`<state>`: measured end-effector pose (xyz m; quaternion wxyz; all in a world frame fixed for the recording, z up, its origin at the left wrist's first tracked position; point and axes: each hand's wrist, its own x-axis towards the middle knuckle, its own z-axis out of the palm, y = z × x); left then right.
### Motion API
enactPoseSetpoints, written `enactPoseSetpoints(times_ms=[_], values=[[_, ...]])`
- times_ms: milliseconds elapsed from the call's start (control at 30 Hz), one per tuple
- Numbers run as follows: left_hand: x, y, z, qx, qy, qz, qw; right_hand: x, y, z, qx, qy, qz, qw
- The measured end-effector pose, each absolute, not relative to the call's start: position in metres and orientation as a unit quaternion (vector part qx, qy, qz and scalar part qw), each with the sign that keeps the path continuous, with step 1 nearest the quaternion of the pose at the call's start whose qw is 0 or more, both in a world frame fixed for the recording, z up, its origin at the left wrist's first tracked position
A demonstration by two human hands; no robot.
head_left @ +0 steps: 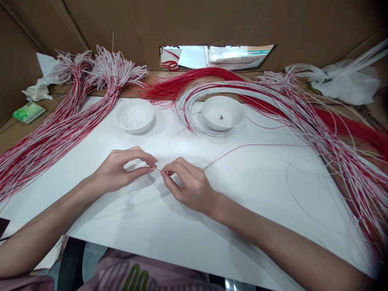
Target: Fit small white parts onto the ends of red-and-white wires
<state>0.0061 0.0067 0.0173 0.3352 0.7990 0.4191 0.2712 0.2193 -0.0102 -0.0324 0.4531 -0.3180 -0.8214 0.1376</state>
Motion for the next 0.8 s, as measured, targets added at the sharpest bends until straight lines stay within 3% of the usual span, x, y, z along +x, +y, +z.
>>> enactPoseSetpoints(times_ms=[800], values=[[0.0066, 0.0046, 0.0096, 0.859, 0.334, 0.291, 0.258, 0.2197, -0.0101, -0.0345, -0.319, -0.841, 0.119, 0.419]])
